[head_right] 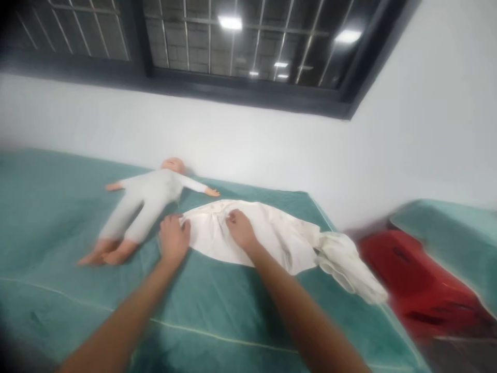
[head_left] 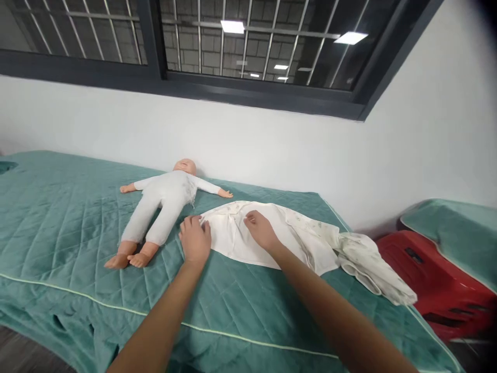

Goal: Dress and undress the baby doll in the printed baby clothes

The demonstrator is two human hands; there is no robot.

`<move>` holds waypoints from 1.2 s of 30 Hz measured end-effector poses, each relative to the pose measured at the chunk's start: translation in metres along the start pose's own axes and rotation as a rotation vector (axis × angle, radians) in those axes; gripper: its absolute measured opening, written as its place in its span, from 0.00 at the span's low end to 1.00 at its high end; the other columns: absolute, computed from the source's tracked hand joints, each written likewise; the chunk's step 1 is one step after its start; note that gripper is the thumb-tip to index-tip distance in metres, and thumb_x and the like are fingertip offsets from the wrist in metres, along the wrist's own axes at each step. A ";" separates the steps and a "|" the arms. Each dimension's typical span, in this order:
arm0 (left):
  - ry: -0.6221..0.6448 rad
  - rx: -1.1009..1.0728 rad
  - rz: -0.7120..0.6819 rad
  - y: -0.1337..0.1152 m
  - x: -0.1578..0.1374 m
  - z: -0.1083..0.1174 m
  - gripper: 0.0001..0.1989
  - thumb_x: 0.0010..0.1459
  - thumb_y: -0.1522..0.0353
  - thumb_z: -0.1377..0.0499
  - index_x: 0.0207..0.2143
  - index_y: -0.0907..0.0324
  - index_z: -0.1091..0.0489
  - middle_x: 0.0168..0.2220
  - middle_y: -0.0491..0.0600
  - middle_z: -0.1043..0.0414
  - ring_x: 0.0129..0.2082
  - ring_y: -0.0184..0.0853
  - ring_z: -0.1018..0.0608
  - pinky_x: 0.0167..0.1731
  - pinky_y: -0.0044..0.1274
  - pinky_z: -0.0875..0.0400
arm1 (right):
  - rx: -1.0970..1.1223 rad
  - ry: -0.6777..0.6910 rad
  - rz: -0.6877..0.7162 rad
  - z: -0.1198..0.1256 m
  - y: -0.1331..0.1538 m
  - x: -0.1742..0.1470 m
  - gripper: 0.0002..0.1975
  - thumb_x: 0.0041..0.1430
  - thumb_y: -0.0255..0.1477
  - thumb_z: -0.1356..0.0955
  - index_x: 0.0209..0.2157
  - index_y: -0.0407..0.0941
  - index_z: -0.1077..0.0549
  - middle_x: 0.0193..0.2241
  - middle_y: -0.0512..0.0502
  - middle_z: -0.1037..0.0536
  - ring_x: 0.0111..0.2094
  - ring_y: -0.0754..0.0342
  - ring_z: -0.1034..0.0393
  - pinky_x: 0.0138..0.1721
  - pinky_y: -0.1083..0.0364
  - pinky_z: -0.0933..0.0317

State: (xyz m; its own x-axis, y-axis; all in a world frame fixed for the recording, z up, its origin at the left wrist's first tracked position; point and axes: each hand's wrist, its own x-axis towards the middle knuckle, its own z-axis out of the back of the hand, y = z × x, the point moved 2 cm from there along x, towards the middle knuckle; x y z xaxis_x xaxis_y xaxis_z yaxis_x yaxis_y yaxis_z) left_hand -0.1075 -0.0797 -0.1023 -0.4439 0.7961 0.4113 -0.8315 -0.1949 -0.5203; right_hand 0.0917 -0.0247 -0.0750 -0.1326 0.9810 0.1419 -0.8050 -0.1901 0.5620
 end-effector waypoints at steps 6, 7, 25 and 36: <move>-0.005 0.141 0.035 0.004 0.000 -0.009 0.14 0.63 0.62 0.46 0.46 0.59 0.30 0.45 0.55 0.30 0.48 0.48 0.30 0.44 0.36 0.36 | 0.075 -0.019 -0.186 -0.032 0.007 0.055 0.23 0.64 0.43 0.39 0.53 0.42 0.36 0.43 0.40 0.22 0.45 0.46 0.27 0.44 0.51 0.39; 0.007 0.150 0.027 0.003 -0.001 -0.010 0.12 0.63 0.62 0.46 0.43 0.58 0.29 0.43 0.54 0.29 0.46 0.47 0.29 0.44 0.36 0.36 | 0.087 -0.017 -0.190 -0.034 0.007 0.056 0.24 0.63 0.44 0.38 0.54 0.44 0.37 0.43 0.42 0.22 0.45 0.46 0.27 0.44 0.51 0.40; 0.078 0.033 0.048 0.003 -0.007 -0.016 0.15 0.65 0.62 0.48 0.49 0.62 0.32 0.44 0.57 0.25 0.43 0.45 0.22 0.41 0.32 0.31 | 0.353 -0.053 -0.114 -0.045 -0.008 0.062 0.22 0.53 0.35 0.32 0.50 0.47 0.32 0.39 0.49 0.24 0.40 0.51 0.29 0.43 0.54 0.38; 0.280 -0.430 -0.461 -0.074 -0.061 0.005 0.11 0.67 0.64 0.50 0.42 0.55 0.29 0.37 0.47 0.25 0.36 0.32 0.24 0.37 0.23 0.32 | 0.483 -0.196 -0.248 -0.006 -0.042 0.068 0.19 0.53 0.33 0.40 0.46 0.43 0.31 0.35 0.47 0.23 0.30 0.55 0.28 0.29 0.58 0.37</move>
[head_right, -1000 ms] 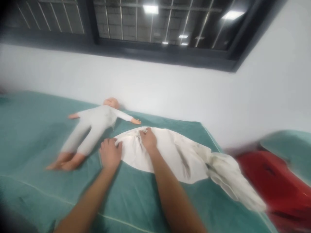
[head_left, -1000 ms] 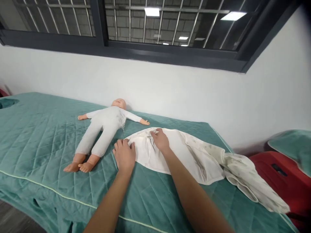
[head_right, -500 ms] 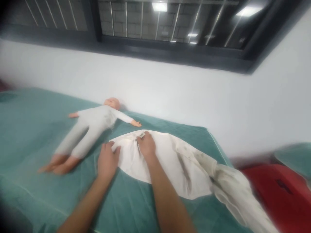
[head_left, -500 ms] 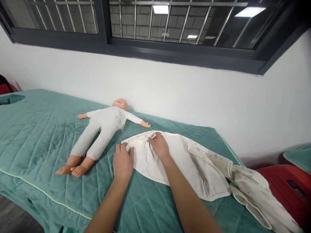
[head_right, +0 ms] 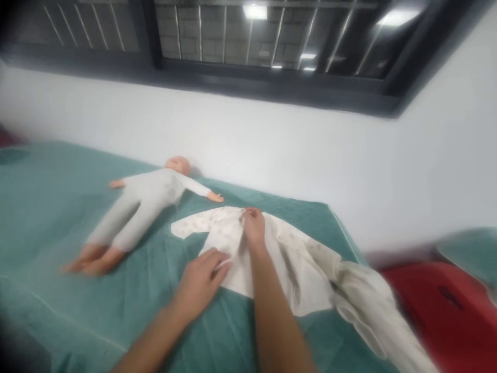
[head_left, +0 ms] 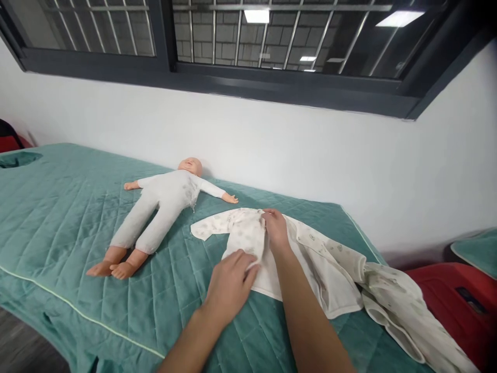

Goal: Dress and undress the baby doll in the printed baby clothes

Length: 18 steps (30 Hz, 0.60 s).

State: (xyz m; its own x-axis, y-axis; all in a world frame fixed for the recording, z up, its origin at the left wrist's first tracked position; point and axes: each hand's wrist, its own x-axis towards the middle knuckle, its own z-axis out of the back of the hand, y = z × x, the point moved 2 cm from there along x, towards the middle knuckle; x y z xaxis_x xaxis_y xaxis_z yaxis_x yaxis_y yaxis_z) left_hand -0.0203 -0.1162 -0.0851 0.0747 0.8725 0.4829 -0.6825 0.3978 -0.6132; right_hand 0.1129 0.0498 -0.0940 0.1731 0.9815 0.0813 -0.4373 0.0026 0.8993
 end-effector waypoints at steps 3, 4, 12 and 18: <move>0.009 -0.034 0.108 0.001 0.005 -0.003 0.12 0.67 0.63 0.51 0.42 0.55 0.29 0.37 0.47 0.26 0.35 0.32 0.24 0.36 0.23 0.31 | -0.136 -0.001 -0.030 0.015 -0.005 0.003 0.16 0.49 0.30 0.37 0.41 0.44 0.28 0.32 0.48 0.23 0.30 0.54 0.28 0.32 0.57 0.38; -0.037 0.007 0.191 0.009 0.007 0.000 0.12 0.67 0.63 0.51 0.42 0.55 0.30 0.38 0.48 0.26 0.36 0.33 0.24 0.38 0.24 0.31 | -0.182 0.001 -0.036 0.018 -0.006 0.004 0.16 0.48 0.28 0.36 0.41 0.44 0.28 0.33 0.48 0.23 0.32 0.53 0.28 0.34 0.57 0.38; -0.090 0.392 0.439 0.068 0.016 0.024 0.19 0.64 0.66 0.49 0.56 0.57 0.34 0.50 0.55 0.25 0.51 0.46 0.27 0.50 0.37 0.34 | -0.434 0.044 -0.038 0.026 -0.004 0.006 0.19 0.48 0.23 0.35 0.45 0.45 0.28 0.40 0.44 0.23 0.43 0.48 0.29 0.43 0.53 0.40; -0.047 0.429 0.400 0.068 0.024 0.015 0.25 0.65 0.64 0.50 0.63 0.57 0.41 0.59 0.59 0.32 0.63 0.47 0.36 0.58 0.44 0.43 | -0.462 0.146 -0.008 0.037 -0.002 0.004 0.21 0.46 0.23 0.34 0.45 0.48 0.28 0.39 0.48 0.23 0.39 0.50 0.28 0.39 0.55 0.38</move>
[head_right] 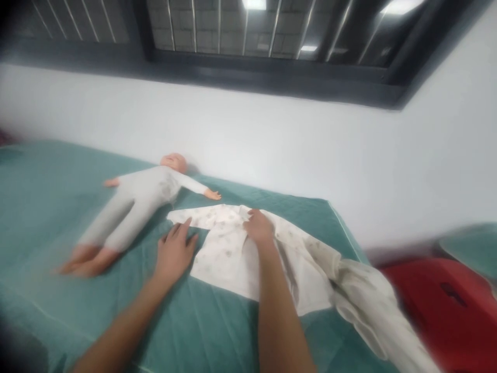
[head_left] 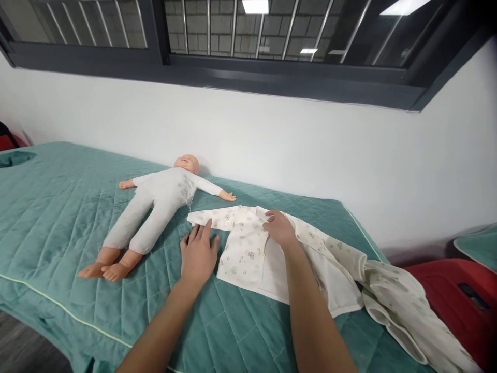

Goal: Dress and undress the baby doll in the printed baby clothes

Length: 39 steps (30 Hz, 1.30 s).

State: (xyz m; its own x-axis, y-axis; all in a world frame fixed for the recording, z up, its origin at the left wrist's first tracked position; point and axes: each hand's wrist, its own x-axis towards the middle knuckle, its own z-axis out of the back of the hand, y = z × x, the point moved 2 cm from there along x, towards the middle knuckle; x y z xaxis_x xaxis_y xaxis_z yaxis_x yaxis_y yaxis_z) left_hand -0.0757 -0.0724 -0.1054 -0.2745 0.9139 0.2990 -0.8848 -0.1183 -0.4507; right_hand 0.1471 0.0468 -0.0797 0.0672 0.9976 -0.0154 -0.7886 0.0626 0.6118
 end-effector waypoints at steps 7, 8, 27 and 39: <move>0.012 -0.266 0.087 0.012 0.037 -0.005 0.25 0.64 0.60 0.48 0.62 0.54 0.38 0.55 0.55 0.28 0.56 0.44 0.28 0.57 0.37 0.39 | 0.034 0.014 0.028 -0.010 -0.001 0.005 0.19 0.53 0.32 0.34 0.47 0.44 0.27 0.46 0.40 0.24 0.42 0.47 0.28 0.43 0.51 0.38; 0.021 -0.297 0.115 0.015 0.043 -0.006 0.25 0.63 0.60 0.48 0.61 0.54 0.37 0.52 0.55 0.26 0.53 0.43 0.26 0.54 0.35 0.36 | 0.049 0.012 0.046 -0.013 0.000 0.006 0.18 0.55 0.33 0.34 0.47 0.44 0.27 0.46 0.40 0.24 0.43 0.47 0.28 0.44 0.51 0.38; -0.244 -0.488 0.188 0.033 0.059 -0.008 0.19 0.59 0.71 0.49 0.52 0.59 0.29 0.53 0.51 0.26 0.52 0.38 0.25 0.57 0.30 0.34 | 0.306 -0.004 0.161 -0.033 0.008 0.019 0.18 0.52 0.23 0.37 0.45 0.46 0.27 0.45 0.48 0.22 0.44 0.53 0.27 0.42 0.57 0.34; -0.376 -0.124 0.105 0.023 0.050 -0.007 0.19 0.59 0.71 0.46 0.53 0.60 0.30 0.61 0.59 0.40 0.61 0.49 0.37 0.59 0.41 0.39 | -0.020 -0.091 0.046 -0.025 0.010 0.007 0.17 0.57 0.30 0.35 0.50 0.49 0.29 0.48 0.46 0.24 0.46 0.47 0.29 0.47 0.50 0.39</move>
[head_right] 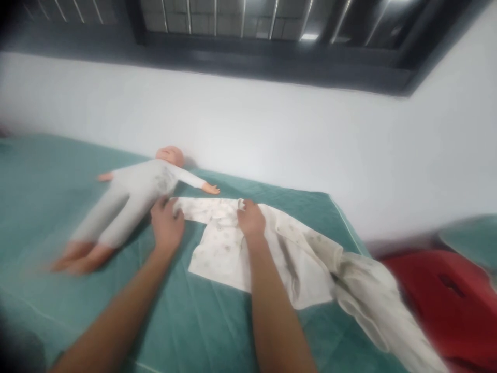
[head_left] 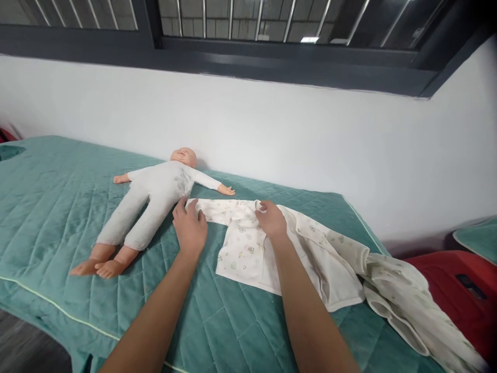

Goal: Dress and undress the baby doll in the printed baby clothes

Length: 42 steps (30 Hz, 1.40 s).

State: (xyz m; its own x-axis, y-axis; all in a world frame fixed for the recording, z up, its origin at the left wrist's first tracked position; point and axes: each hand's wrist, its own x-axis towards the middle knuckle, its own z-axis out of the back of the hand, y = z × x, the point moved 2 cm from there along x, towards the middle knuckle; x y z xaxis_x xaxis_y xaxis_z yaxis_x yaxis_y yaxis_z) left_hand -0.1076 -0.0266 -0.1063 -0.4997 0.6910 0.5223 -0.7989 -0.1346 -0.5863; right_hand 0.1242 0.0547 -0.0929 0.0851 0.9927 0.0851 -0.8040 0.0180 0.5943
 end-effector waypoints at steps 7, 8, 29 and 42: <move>0.250 -0.237 -0.522 -0.053 -0.070 0.038 0.15 0.64 0.72 0.52 0.49 0.57 0.31 0.49 0.53 0.28 0.51 0.39 0.29 0.53 0.33 0.33 | -0.139 0.090 -0.024 0.009 -0.001 0.003 0.14 0.55 0.36 0.33 0.43 0.48 0.27 0.39 0.43 0.21 0.43 0.43 0.28 0.44 0.48 0.40; 0.342 -0.253 -0.588 -0.060 -0.082 0.041 0.15 0.65 0.71 0.51 0.51 0.57 0.32 0.49 0.53 0.28 0.50 0.38 0.28 0.52 0.33 0.33 | -0.149 0.107 -0.023 0.011 -0.002 0.003 0.13 0.54 0.36 0.32 0.41 0.48 0.26 0.38 0.43 0.21 0.42 0.43 0.28 0.43 0.48 0.40; 0.321 -0.318 -0.510 -0.059 -0.114 0.046 0.11 0.66 0.70 0.50 0.43 0.58 0.29 0.34 0.49 0.26 0.35 0.34 0.26 0.37 0.26 0.32 | 0.241 0.131 0.038 0.022 -0.005 0.005 0.15 0.52 0.28 0.33 0.43 0.45 0.27 0.32 0.49 0.25 0.30 0.54 0.31 0.32 0.57 0.41; -0.222 -0.484 0.123 -0.029 -0.096 0.045 0.21 0.64 0.64 0.46 0.57 0.58 0.39 0.58 0.57 0.40 0.61 0.41 0.36 0.62 0.35 0.42 | 0.832 0.309 0.216 0.002 0.025 -0.011 0.13 0.58 0.35 0.34 0.44 0.45 0.30 0.44 0.42 0.21 0.44 0.52 0.24 0.45 0.52 0.31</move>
State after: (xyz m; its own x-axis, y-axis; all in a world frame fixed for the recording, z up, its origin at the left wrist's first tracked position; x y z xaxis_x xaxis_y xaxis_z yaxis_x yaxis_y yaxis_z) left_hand -0.0518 -0.1217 -0.1117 -0.6803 0.5174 0.5192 -0.5109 0.1733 -0.8420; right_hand 0.1044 0.0441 -0.0779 -0.2754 0.9545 0.1147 -0.0902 -0.1444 0.9854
